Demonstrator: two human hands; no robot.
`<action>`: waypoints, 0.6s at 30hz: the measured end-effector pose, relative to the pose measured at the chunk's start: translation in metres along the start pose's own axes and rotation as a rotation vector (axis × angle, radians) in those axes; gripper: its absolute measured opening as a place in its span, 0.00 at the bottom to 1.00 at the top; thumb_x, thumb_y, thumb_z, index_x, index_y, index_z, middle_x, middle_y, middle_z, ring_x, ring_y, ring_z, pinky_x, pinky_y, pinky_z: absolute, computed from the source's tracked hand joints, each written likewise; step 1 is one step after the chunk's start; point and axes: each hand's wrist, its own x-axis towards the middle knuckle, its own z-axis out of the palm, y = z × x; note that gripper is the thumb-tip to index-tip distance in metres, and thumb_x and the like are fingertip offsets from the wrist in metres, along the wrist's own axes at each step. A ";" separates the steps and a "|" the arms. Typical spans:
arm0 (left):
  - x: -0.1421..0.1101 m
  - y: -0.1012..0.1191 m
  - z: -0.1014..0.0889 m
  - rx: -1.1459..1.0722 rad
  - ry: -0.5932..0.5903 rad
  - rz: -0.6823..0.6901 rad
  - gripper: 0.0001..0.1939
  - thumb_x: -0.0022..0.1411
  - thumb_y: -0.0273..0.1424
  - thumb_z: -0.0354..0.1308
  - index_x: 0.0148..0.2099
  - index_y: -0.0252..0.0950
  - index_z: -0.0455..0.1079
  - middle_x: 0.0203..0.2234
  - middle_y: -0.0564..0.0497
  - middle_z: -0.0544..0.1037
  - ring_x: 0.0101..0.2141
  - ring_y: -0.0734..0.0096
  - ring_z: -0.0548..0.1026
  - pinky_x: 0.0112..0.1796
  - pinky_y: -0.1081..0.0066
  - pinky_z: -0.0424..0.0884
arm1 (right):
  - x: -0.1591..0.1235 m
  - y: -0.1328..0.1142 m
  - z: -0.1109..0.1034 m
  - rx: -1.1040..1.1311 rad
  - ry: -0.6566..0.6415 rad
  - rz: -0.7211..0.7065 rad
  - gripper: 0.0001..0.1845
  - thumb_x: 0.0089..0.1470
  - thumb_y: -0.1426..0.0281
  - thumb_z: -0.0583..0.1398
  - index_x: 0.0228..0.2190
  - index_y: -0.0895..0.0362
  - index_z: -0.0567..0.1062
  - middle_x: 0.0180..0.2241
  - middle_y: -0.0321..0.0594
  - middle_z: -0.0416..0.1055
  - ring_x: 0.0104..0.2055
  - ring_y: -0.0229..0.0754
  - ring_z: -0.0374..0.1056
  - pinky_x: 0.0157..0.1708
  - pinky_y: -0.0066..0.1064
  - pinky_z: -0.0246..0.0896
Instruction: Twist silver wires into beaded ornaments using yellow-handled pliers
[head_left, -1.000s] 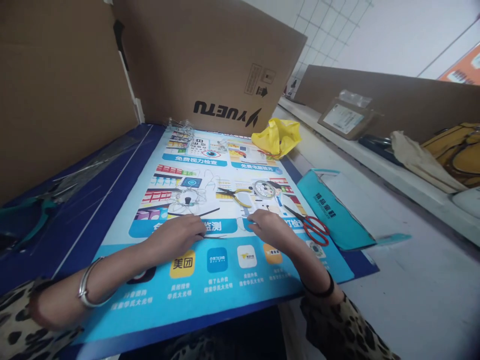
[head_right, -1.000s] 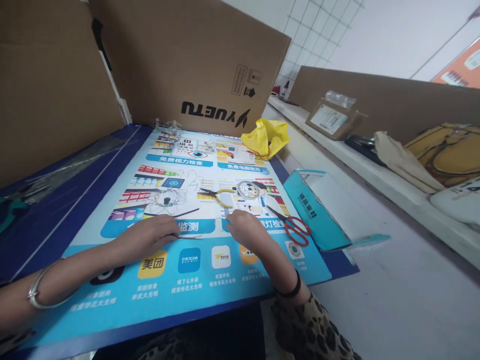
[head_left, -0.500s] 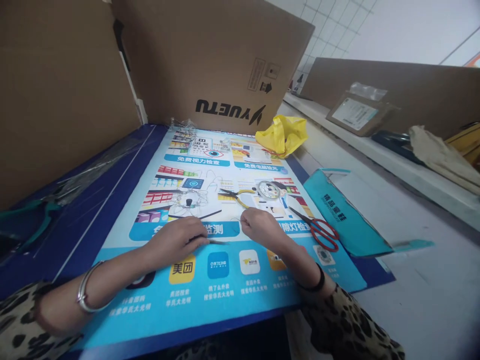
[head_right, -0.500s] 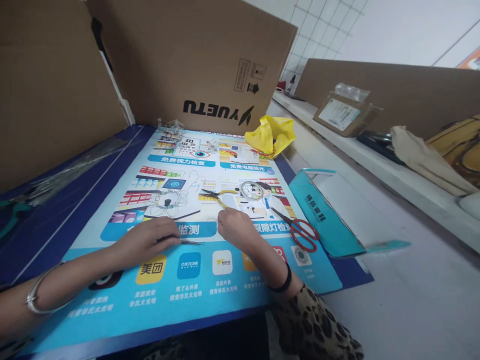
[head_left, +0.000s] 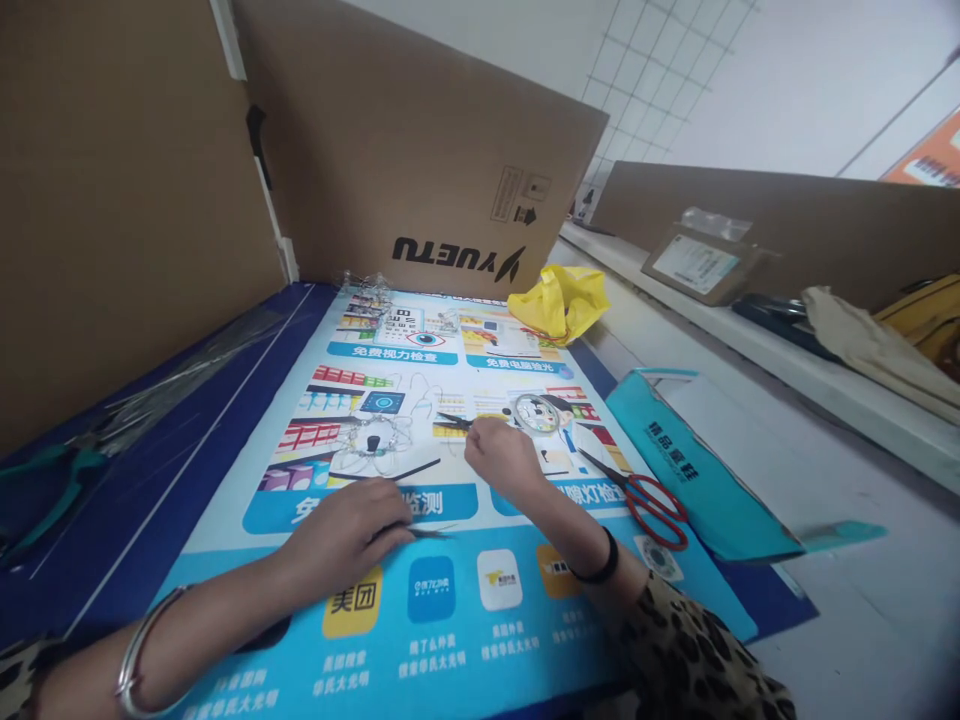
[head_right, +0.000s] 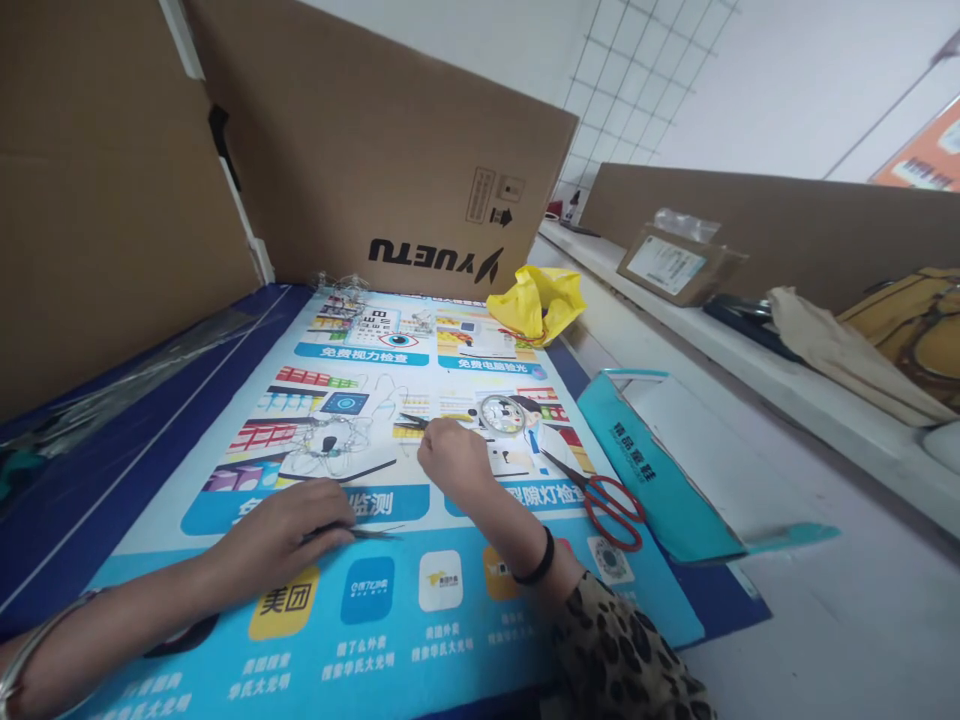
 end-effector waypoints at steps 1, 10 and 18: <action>0.000 0.000 0.000 -0.002 -0.001 0.001 0.10 0.65 0.36 0.47 0.37 0.40 0.68 0.33 0.50 0.73 0.36 0.66 0.69 0.35 0.69 0.62 | 0.007 0.004 -0.001 -0.008 0.007 0.027 0.09 0.53 0.71 0.50 0.32 0.55 0.71 0.34 0.39 0.72 0.35 0.39 0.67 0.27 0.27 0.49; 0.002 -0.003 0.004 0.032 0.010 0.065 0.07 0.64 0.34 0.50 0.35 0.39 0.67 0.31 0.50 0.73 0.35 0.65 0.68 0.34 0.68 0.62 | 0.060 0.035 -0.001 -0.116 -0.014 0.235 0.16 0.55 0.72 0.48 0.38 0.60 0.74 0.37 0.51 0.74 0.39 0.47 0.70 0.34 0.32 0.58; 0.000 -0.001 0.003 0.058 0.034 0.086 0.06 0.64 0.29 0.49 0.34 0.37 0.66 0.30 0.51 0.72 0.34 0.66 0.67 0.33 0.69 0.60 | 0.070 0.045 0.003 -0.143 -0.061 0.264 0.16 0.53 0.73 0.49 0.36 0.58 0.76 0.37 0.49 0.75 0.40 0.48 0.71 0.35 0.33 0.61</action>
